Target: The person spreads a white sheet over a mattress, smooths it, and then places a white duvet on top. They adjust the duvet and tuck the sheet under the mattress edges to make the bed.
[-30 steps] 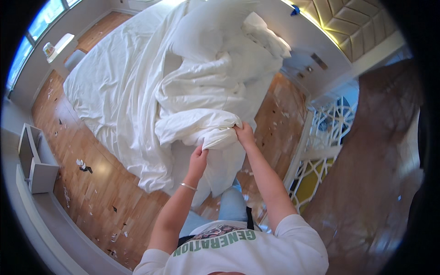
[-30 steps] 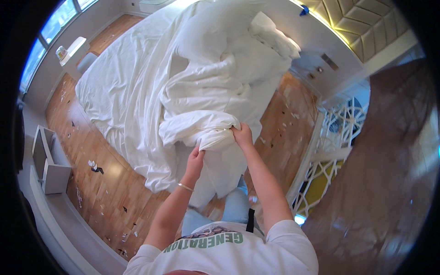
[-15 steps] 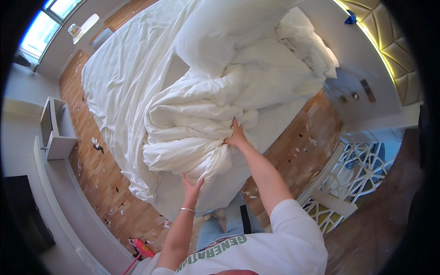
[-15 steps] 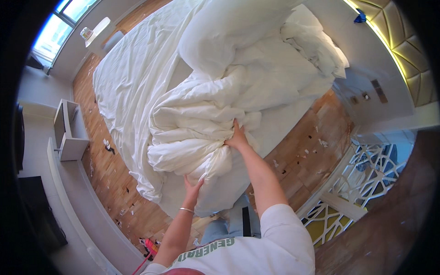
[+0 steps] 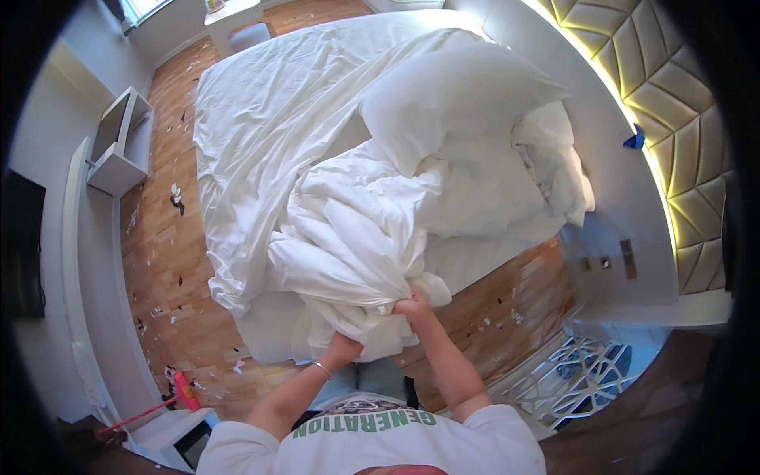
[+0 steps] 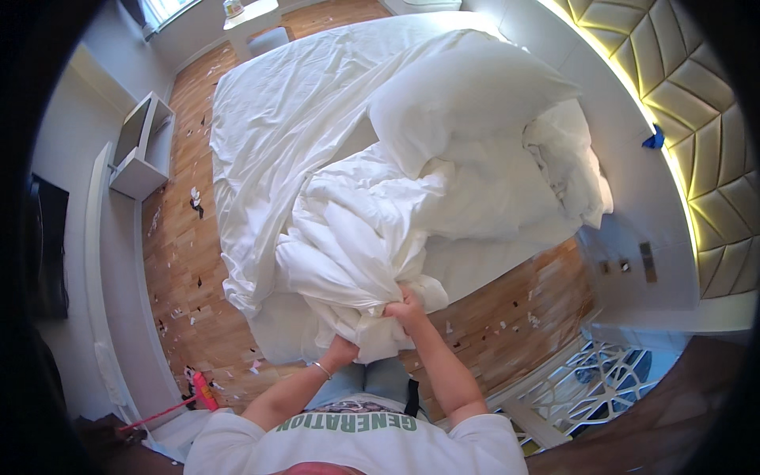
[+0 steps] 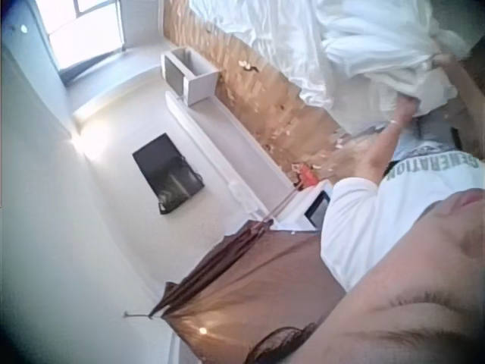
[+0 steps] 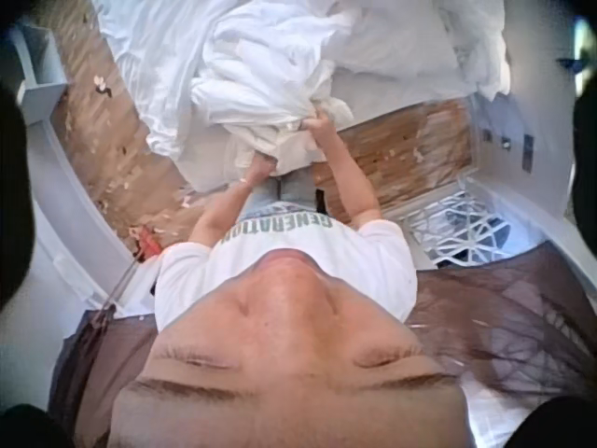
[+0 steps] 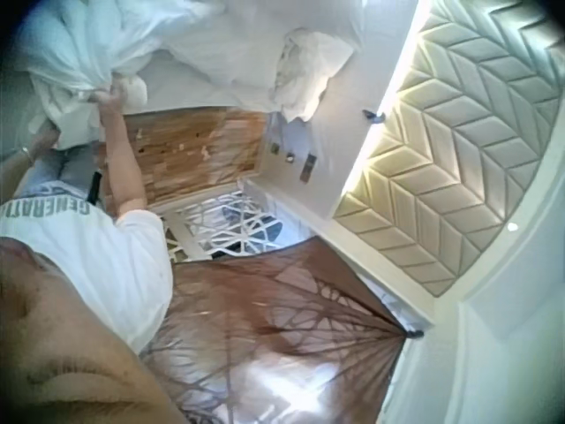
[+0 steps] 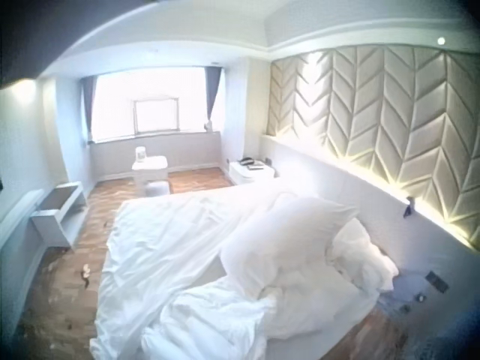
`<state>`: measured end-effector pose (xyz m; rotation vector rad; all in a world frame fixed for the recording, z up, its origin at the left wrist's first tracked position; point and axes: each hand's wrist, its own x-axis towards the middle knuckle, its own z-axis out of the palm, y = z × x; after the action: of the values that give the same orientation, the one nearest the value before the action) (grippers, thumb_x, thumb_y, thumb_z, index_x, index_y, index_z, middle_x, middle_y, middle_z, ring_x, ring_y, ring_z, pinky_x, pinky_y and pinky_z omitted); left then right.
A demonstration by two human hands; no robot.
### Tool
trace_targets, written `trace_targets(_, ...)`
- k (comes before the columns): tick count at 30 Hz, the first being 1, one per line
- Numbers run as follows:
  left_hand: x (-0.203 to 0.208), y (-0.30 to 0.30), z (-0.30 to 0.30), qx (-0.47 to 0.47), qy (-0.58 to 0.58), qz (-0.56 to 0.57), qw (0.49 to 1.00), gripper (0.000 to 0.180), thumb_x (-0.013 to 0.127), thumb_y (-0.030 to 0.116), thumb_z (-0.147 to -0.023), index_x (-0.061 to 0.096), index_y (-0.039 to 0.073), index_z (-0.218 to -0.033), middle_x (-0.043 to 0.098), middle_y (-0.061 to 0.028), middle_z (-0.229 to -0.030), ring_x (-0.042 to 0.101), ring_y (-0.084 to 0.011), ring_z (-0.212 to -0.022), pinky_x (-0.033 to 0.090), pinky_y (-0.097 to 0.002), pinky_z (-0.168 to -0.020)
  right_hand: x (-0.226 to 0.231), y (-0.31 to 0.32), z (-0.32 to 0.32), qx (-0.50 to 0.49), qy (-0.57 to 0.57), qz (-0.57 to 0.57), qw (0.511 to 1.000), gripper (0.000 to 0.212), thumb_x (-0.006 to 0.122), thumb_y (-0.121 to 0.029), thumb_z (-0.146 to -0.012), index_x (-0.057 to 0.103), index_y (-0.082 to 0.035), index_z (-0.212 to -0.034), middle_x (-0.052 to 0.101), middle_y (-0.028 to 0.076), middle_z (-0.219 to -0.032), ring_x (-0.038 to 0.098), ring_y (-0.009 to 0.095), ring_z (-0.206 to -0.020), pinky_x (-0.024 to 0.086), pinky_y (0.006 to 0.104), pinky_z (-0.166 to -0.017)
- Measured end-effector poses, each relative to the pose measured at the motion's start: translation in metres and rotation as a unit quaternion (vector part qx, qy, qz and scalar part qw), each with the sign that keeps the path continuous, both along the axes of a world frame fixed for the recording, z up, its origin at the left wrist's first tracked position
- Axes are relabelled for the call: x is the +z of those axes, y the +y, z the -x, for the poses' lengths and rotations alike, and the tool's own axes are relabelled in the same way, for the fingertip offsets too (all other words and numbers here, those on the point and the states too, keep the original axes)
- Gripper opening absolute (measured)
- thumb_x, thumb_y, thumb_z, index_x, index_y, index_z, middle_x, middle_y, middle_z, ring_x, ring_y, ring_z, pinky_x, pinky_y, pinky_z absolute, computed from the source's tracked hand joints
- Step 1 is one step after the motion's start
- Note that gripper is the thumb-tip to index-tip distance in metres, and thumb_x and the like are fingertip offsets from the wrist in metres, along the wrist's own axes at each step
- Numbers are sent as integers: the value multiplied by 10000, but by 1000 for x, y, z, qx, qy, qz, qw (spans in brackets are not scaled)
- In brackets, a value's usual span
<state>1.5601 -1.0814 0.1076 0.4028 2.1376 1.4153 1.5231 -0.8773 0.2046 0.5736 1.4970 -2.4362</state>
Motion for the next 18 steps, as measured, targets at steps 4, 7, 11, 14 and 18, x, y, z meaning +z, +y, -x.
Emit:
trace_targets(4,31,30,12,-165,284,104,939,628,613,303,-748,376,-17,-1234,492,-171,-1172,401,-288,-1167,296,-322,-987,73,18,0,-17,145,37,989,582,509,13,-449,589,38,-1024,621,107,-985,562,205,-978,431,263,-819)
trace_targets(7,41,63,58,-143,265,117,946,625,608,301,-754,371,-17,-1238,491,-169,-1174,401,-287,-1168,295,-322,-987,114,21,-7,-66,256,128,956,606,484,-86,-574,476,26,-1170,525,154,-1149,499,289,-1081,408,376,-889)
trace_targets(11,78,89,119,-50,184,55,980,622,600,298,-762,365,-16,-1244,490,-168,-1177,400,-286,-1169,294,-321,-987,171,7,-9,-45,409,113,904,693,561,-75,-592,381,18,-1255,464,166,-1230,472,314,-1108,386,418,-919)
trace_targets(14,111,68,175,83,142,-31,986,619,594,296,-767,361,-16,-1248,490,-167,-1179,400,-285,-1170,294,-321,-987,214,-26,-8,-23,403,-49,914,772,686,8,-487,419,29,-1211,512,145,-1173,495,269,-1083,380,365,-919)
trace_targets(18,169,33,278,253,141,-181,940,616,587,293,-775,355,-15,-1254,489,-165,-1182,400,-284,-1170,293,-321,-987,237,-61,57,52,464,-314,827,672,689,-64,-600,410,-7,-1209,514,133,-1150,495,254,-1066,361,362,-933)
